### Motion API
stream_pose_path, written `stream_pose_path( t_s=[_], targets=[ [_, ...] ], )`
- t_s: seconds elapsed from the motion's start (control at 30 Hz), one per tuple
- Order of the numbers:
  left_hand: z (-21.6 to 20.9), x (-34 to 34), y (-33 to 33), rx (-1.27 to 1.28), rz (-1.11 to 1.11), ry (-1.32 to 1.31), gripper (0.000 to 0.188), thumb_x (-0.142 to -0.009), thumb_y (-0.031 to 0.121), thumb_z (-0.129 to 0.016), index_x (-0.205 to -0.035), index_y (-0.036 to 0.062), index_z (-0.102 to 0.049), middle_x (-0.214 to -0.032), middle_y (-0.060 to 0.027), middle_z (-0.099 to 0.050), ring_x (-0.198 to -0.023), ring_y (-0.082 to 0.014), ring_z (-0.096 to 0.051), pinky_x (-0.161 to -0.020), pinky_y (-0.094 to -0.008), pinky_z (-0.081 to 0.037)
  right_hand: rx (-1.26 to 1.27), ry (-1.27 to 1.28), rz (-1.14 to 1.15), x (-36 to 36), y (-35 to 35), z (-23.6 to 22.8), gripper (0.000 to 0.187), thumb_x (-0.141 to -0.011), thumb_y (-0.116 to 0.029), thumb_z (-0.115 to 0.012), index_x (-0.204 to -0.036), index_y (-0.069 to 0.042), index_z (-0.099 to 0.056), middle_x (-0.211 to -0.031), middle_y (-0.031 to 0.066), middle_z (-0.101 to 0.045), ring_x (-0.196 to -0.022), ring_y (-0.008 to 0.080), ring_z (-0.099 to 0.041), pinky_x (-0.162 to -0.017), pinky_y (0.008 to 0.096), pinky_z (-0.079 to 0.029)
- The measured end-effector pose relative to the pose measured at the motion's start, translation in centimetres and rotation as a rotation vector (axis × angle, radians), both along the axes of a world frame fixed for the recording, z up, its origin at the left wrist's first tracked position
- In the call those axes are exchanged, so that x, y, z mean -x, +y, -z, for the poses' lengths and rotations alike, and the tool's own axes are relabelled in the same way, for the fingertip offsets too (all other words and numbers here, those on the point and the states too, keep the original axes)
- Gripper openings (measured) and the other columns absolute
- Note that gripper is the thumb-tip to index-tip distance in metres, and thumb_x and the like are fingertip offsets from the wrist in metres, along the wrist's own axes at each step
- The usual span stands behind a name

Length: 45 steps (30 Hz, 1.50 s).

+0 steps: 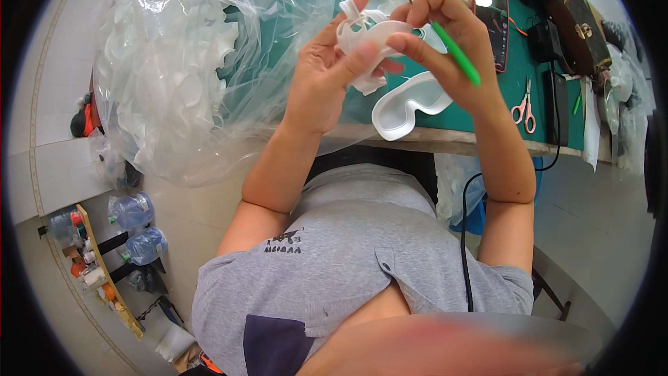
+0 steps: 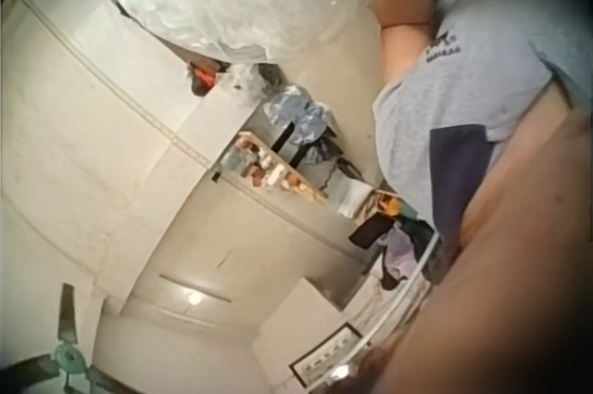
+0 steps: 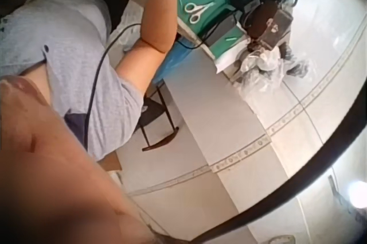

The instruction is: Trimming and inspecting white plastic goggle frames using a handheld tool at a workbench.

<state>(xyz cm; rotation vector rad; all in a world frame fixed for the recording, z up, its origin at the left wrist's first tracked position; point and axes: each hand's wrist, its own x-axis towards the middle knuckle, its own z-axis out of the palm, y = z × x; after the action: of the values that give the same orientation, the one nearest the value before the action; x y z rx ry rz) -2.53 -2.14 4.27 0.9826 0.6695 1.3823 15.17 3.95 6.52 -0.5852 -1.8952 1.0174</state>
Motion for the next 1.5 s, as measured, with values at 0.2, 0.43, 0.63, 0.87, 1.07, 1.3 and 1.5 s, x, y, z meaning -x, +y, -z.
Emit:
stream_pose_path(
  t_s=[0.2, 0.43, 0.63, 0.87, 1.07, 1.3, 1.5],
  targets=[
    [0.4, 2.5, 1.3, -0.051, 0.03, -0.511, 0.083, -0.096, 0.013, -0.047, -0.144, 0.0248, 0.019, -0.137, -0.0216, -0.043, -0.124, -0.0334, -0.047, -0.105, -0.0437, -0.037, 0.109, 0.477, -0.243, -3.3, 1.7, -0.5, 0.018, -0.084, -0.003, -0.063, -0.086, -0.009, -0.047, -0.1, 0.0133, -0.061, -0.102, 0.0233, -0.056, -0.094, 0.0375, -0.041],
    [2.0, 6.7, 1.1, -0.095, -0.012, -0.706, 0.068, -0.097, 0.013, -0.047, -0.148, 0.0194, -0.003, -0.102, -0.0103, -0.056, -0.092, -0.0216, -0.059, -0.099, -0.0452, -0.044, 0.416, 1.123, -0.603, -12.8, 3.9, -1.3, 0.02, -0.089, -0.007, -0.054, -0.108, 0.002, -0.052, -0.128, 0.0206, -0.044, -0.128, 0.0355, -0.037, -0.111, 0.0542, -0.022],
    [0.2, 4.2, 1.6, -0.04, -0.223, -0.204, 0.042, -0.095, 0.009, -0.047, -0.136, 0.0088, -0.039, -0.079, -0.0039, -0.055, -0.051, -0.0083, -0.046, -0.051, -0.0232, -0.04, 0.326, 1.025, -0.253, -22.3, 2.3, -1.5, 0.018, -0.089, -0.009, -0.058, -0.101, 0.003, -0.052, -0.106, 0.016, -0.047, -0.094, 0.0243, -0.044, -0.086, 0.0375, -0.035],
    [1.8, -3.6, 7.2, -0.229, -0.444, 0.796, 0.027, -0.093, 0.018, -0.055, -0.111, 0.0008, -0.063, -0.079, -0.0017, -0.061, -0.071, -0.008, -0.051, -0.07, -0.0206, -0.041, 0.209, 0.397, 0.338, -32.9, -9.0, 1.5, 0.014, -0.089, -0.009, -0.055, -0.09, -0.01, -0.042, -0.094, 0.0071, -0.039, -0.086, 0.0169, -0.043, -0.08, 0.0284, -0.035],
    [0.7, -13.7, 12.5, -0.436, -0.212, 1.282, 0.033, -0.088, 0.021, -0.06, -0.111, -0.0034, -0.06, -0.1, -0.0147, -0.064, -0.091, -0.0236, -0.06, -0.081, -0.0316, -0.047, 0.489, 0.025, 0.763, -34.6, -15.4, 8.8, 0.014, -0.089, -0.01, -0.057, -0.087, -0.011, -0.044, -0.091, 0.0042, -0.047, -0.084, 0.01, -0.045, -0.077, 0.0239, -0.036],
    [3.9, -16.5, 13.4, -0.426, -0.402, 1.576, 0.043, -0.086, 0.026, -0.061, -0.117, -0.0037, -0.058, -0.11, -0.0212, -0.063, -0.098, -0.0315, -0.062, -0.086, -0.0356, -0.047, 0.98, -0.146, 0.981, -38.2, -20.0, 26.4, 0.015, -0.084, -0.009, -0.064, -0.082, -0.012, -0.049, -0.075, -0.0033, -0.05, -0.065, 0.0065, -0.048, -0.057, 0.0197, -0.038],
    [5.1, -15.9, 13.6, -0.167, 0.072, 1.736, 0.041, -0.09, 0.024, -0.059, -0.118, -0.0053, -0.055, -0.104, -0.0185, -0.066, -0.093, -0.026, -0.065, -0.083, -0.0326, -0.049, 0.884, -0.448, 1.045, -41.3, -24.9, 42.5, 0.014, -0.082, -0.001, -0.062, -0.08, -0.009, -0.051, -0.071, 0.0006, -0.055, -0.066, 0.0088, -0.053, -0.058, 0.0237, -0.044]
  ],
)
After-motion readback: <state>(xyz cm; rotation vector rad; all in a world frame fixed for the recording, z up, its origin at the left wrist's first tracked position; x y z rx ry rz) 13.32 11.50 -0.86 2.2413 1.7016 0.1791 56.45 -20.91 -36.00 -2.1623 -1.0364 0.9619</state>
